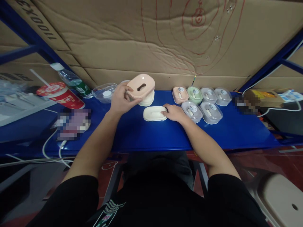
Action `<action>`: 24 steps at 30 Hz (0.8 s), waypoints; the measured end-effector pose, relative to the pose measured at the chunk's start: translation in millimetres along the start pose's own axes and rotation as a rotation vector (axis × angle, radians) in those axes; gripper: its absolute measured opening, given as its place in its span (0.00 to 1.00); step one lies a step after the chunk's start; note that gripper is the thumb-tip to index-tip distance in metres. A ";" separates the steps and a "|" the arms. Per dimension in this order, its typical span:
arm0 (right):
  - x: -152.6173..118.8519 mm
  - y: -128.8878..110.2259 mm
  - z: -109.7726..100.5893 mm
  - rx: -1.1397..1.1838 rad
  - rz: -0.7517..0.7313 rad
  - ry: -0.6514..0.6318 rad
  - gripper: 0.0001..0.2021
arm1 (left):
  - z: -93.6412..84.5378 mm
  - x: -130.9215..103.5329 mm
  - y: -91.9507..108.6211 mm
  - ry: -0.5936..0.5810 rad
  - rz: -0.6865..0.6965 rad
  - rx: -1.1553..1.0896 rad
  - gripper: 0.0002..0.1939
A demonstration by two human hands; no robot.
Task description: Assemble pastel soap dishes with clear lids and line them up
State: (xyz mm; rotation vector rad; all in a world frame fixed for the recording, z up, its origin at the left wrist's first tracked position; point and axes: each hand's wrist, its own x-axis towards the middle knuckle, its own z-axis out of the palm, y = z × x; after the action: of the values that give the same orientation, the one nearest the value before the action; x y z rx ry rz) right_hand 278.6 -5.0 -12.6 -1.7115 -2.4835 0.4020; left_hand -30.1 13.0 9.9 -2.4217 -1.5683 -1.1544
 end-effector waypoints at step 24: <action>19.4 9.6 8.5 0.685 0.200 0.310 0.27 | 5.9 -10.0 15.8 -0.427 0.079 -0.232 0.27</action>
State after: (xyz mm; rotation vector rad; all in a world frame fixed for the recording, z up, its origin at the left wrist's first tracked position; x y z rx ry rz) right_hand 278.2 14.9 -24.7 -1.5663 -1.6838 0.8168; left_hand -16.3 0.0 5.2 -3.0146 -1.4778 -0.8906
